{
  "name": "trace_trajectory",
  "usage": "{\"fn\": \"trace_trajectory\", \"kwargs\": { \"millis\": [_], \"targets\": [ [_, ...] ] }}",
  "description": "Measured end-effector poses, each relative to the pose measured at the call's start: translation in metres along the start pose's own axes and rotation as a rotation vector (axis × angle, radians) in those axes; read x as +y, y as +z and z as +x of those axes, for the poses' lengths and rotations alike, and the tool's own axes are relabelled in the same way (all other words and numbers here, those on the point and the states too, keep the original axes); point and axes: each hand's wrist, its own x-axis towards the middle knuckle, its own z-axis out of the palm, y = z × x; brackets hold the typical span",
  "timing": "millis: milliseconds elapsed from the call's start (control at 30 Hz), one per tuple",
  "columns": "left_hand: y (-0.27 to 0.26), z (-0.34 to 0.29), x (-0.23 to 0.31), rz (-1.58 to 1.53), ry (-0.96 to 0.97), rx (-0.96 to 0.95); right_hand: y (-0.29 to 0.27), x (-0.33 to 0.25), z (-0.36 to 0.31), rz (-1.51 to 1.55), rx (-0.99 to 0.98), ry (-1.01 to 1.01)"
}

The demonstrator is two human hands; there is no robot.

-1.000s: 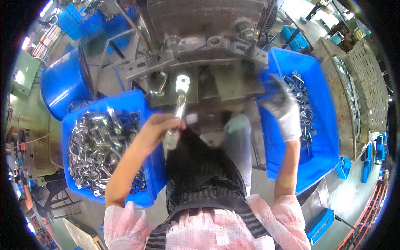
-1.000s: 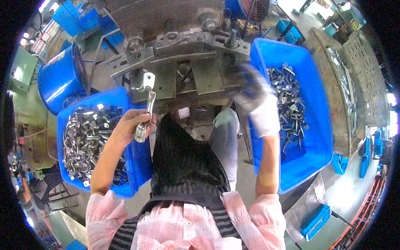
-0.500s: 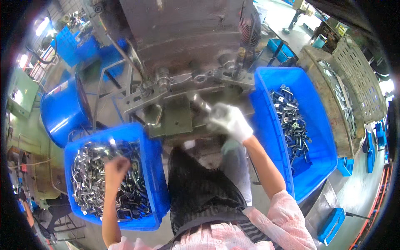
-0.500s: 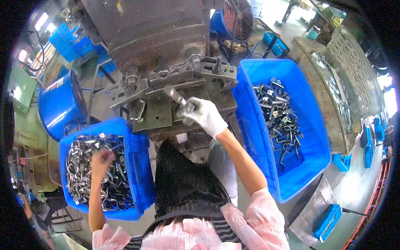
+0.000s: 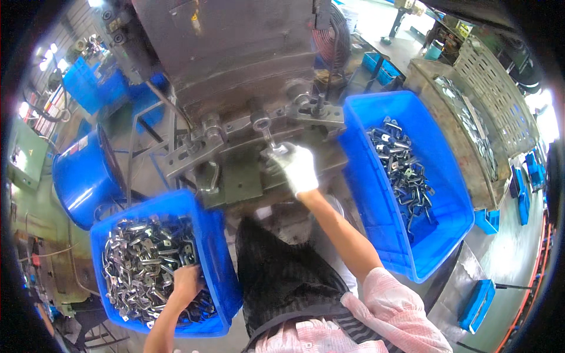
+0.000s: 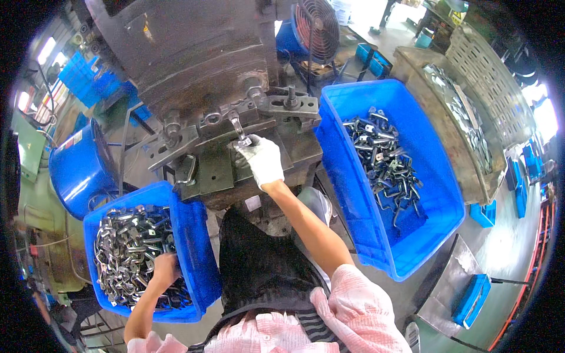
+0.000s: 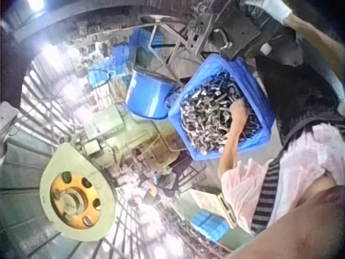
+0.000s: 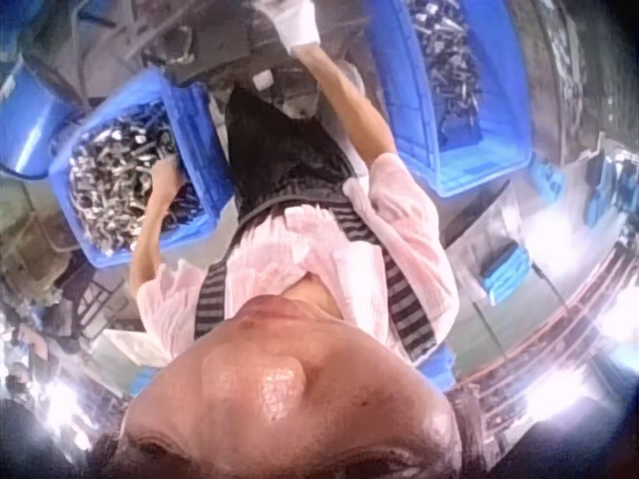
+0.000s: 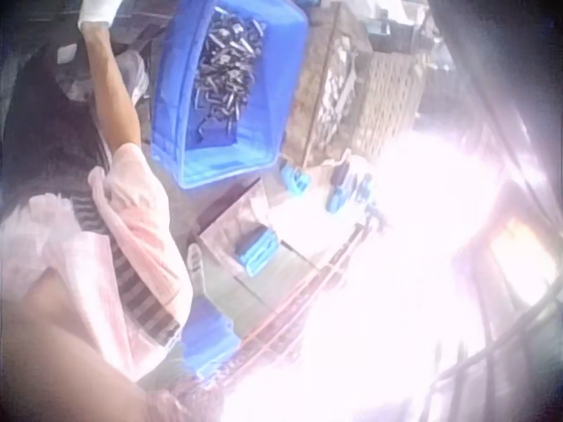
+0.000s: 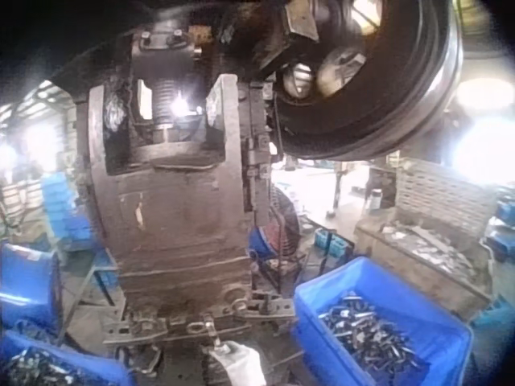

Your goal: The person takes metal brackets from a bin, inserts them into an industrial press machine for stamping, and places the finished brackets into another bin.

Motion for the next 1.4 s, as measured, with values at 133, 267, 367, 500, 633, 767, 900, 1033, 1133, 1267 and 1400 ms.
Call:
{"fn": "trace_trajectory", "kwargs": {
  "millis": [133, 267, 367, 500, 633, 767, 900, 1033, 1133, 1267, 1400],
  "targets": [
    [-0.015, 0.010, 0.004, -0.146, -0.140, 0.255, -0.022, -0.030, -0.006, -0.054, -0.019, 0.030],
    [0.012, -0.003, -0.040, -0.130, -0.212, 0.174, -0.019, -0.030, -0.008, -0.190, -0.085, -0.103],
    [-0.035, -0.009, 0.002, -0.169, -0.164, 0.390, -0.019, -0.016, -0.007, -0.192, 0.028, -0.131],
    [-0.071, -0.026, 0.011, 0.008, -0.275, 0.439, -0.033, -0.036, -0.012, -0.081, 0.000, -0.088],
    [-0.067, -0.020, 0.007, 0.013, -0.172, 0.515, -0.134, -0.075, -0.021, -0.314, 0.271, -0.134],
    [-0.061, -0.018, 0.003, 0.020, -0.148, 0.568, -0.216, -0.078, -0.021, -0.815, 0.356, 0.094],
    [-0.046, -0.023, -0.023, 0.067, -0.325, 0.597, -0.201, -0.058, -0.028, -0.809, 0.269, 0.118],
    [-0.027, 0.008, -0.040, -0.500, -0.475, 0.817, -0.175, -0.045, -0.044, -0.808, 0.236, -0.082],
    [-0.006, -0.001, -0.082, -0.254, -0.618, 0.667, -0.154, -0.044, -0.041, -0.694, 0.072, -0.291],
    [-0.061, 0.011, -0.026, -1.427, -0.584, 0.685, -0.133, -0.033, -0.048, -0.501, -0.020, -0.168],
    [-0.068, 0.007, 0.003, -1.597, -0.376, 0.318, -0.076, -0.039, -0.069, -0.296, -0.287, -0.041]
  ]
}}
